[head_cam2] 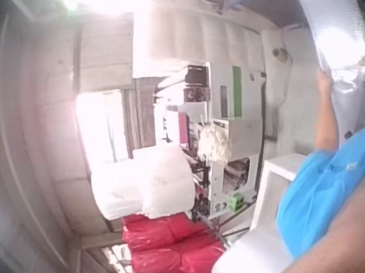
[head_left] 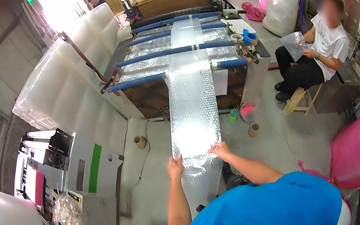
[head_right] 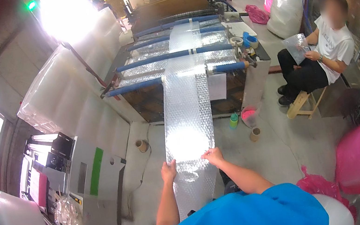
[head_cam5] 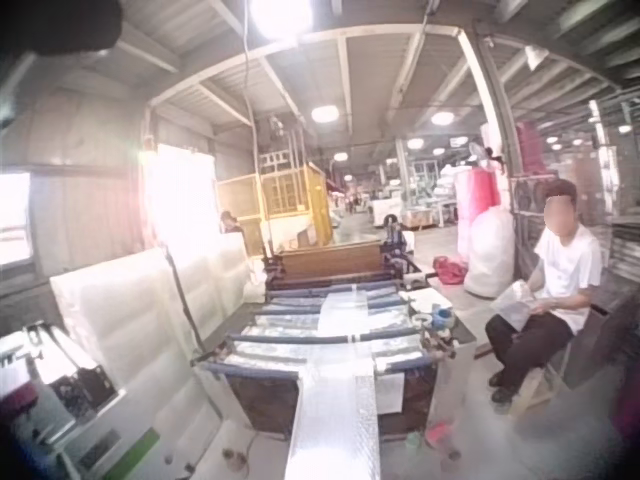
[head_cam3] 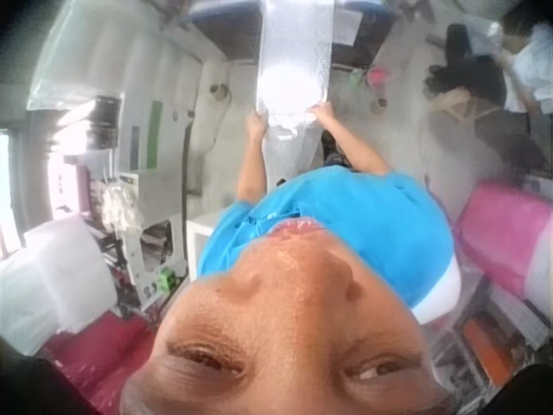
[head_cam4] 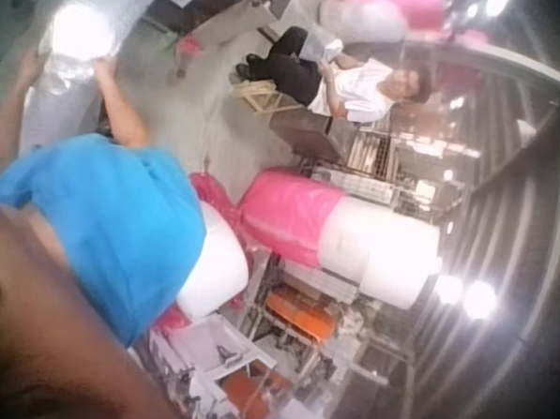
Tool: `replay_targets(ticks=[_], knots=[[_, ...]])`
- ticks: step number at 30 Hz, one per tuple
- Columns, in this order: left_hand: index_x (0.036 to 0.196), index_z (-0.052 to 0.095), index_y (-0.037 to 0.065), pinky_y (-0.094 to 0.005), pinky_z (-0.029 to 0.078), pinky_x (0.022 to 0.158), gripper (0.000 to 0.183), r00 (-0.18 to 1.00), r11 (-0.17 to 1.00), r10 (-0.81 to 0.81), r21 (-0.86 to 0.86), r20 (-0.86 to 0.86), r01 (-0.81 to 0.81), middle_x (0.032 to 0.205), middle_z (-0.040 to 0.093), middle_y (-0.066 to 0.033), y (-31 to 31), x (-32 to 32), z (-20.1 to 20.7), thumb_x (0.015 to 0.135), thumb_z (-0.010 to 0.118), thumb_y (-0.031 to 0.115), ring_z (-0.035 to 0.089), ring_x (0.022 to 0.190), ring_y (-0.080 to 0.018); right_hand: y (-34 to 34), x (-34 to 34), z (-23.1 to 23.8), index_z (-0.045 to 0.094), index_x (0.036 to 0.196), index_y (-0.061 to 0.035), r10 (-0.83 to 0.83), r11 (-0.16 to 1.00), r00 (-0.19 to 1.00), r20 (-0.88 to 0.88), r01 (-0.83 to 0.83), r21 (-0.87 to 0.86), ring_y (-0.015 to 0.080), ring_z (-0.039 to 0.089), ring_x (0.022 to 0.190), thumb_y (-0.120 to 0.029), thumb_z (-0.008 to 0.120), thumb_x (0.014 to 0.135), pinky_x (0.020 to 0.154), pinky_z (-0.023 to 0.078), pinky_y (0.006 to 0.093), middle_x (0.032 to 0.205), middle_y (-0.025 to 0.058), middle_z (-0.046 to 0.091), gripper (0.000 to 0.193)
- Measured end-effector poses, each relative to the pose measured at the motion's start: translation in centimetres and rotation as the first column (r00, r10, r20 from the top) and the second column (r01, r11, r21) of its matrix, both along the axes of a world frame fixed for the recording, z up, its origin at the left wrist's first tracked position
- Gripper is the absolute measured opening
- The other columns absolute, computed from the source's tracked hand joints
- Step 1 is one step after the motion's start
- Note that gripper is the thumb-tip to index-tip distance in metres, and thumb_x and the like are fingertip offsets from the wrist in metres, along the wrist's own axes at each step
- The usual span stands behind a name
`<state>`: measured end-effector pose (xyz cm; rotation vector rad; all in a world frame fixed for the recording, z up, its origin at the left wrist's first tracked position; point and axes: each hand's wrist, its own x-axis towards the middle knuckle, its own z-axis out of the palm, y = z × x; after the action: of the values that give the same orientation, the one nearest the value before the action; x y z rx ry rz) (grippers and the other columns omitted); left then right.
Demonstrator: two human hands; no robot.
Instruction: The person stands at a conveyor machine and handles a sheet of bubble wrap, pulling it from the roll and smoothing it onto the rollers. The person uses both hands to guide the material through the machinery while another person sits nearby.
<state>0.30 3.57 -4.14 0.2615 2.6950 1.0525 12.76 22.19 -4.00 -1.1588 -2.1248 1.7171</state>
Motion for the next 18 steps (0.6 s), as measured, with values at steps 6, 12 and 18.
replay_targets(ticks=[6, 12, 18], knots=[[0.091, 0.048, -0.004, -0.0398, 0.041, 0.071, 0.050, 1.000, 0.995, -0.002, 0.100, 0.002, 0.002, 0.083, 0.055, -0.0237, -0.4, -1.3, -6.4, 0.069, 0.059, 0.040, 0.053, 0.082, -0.0368, 1.4, -1.0, -3.8, 0.063, 0.062, -0.0048, 0.061, 0.995, 0.997, 0.041, -0.057, -0.085, 0.0085, 0.043, 0.043, -0.023, 0.074, 0.058, 0.042, 0.037, 0.0244, 0.053, 0.0015, 0.054, 0.021], [0.101, 0.047, -0.005, -0.0371, 0.040, 0.079, 0.057, 0.967, 0.998, -0.008, -0.061, 0.253, 0.025, 0.095, 0.053, -0.0240, 1.1, -1.2, -7.2, 0.067, 0.063, 0.038, 0.051, 0.092, -0.0329, 3.5, -1.4, -5.9, 0.064, 0.065, -0.0057, 0.164, 0.969, 0.959, 0.231, -0.114, -0.218, 0.0087, 0.048, 0.048, -0.025, 0.073, 0.059, 0.047, 0.040, 0.0236, 0.059, 0.0023, 0.058, 0.022], [0.110, 0.043, -0.005, -0.0358, 0.039, 0.083, 0.065, 0.932, 0.969, -0.012, -0.226, 0.363, 0.101, 0.106, 0.049, -0.0234, 5.9, -5.8, -5.9, 0.069, 0.057, 0.044, 0.048, 0.101, -0.0322, 6.5, -4.9, -7.4, 0.066, 0.069, -0.0088, 0.136, 0.989, 0.967, 0.214, -0.119, -0.090, 0.0122, 0.054, 0.054, -0.027, 0.071, 0.060, 0.053, 0.043, 0.0262, 0.062, 0.0050, 0.060, 0.021]])
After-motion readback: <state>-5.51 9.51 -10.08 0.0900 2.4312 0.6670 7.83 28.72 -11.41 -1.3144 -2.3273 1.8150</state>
